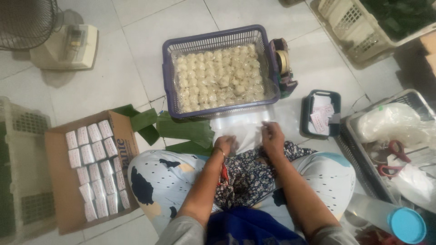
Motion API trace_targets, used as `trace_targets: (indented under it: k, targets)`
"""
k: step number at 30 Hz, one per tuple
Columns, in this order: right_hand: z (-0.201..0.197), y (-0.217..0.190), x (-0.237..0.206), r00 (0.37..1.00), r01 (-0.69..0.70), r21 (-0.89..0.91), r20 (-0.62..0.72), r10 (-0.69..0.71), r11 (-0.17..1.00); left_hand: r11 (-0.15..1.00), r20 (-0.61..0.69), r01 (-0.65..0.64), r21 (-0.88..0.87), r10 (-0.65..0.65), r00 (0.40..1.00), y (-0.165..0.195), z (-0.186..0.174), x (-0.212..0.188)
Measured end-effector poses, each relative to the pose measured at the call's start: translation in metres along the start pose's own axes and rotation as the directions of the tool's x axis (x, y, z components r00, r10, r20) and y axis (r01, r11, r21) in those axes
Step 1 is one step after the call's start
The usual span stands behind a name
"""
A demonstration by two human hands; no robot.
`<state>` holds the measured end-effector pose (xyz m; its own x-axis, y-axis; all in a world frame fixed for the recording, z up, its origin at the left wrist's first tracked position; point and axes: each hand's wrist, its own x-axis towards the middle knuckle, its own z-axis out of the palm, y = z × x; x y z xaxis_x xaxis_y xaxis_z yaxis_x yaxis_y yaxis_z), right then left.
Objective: The person sits on the floor wrapping round rice cakes in cut green leaves, folding each leaf around a cake and placing the wrapped pieces into a plastic basket. They also handle small paper labels and a tape dispenser, and at the end lift and reposition the basket of wrapped cakes.
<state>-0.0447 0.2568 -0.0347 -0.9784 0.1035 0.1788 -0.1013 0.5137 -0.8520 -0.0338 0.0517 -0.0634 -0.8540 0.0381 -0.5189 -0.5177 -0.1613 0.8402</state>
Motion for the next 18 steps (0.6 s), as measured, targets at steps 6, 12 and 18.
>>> trace_targets:
  k: [6,12,18]
  targets:
    - [0.02,-0.014,-0.013,0.813,-0.326,-0.047,0.495,0.306,0.944,0.864,-0.135,0.07,0.498,-0.002,0.991,-0.01,-0.007,-0.004]
    - [0.026,0.002,-0.005,0.83,-0.247,0.033,0.524,0.194,0.968,0.461,0.163,0.075,-0.884,0.154,0.975,0.076,-0.069,-0.011]
    - [0.038,0.018,0.001,0.807,-0.309,0.033,0.539,0.243,0.951,0.541,-0.798,-0.833,-0.112,0.45,0.4,0.266,-0.088,0.012]
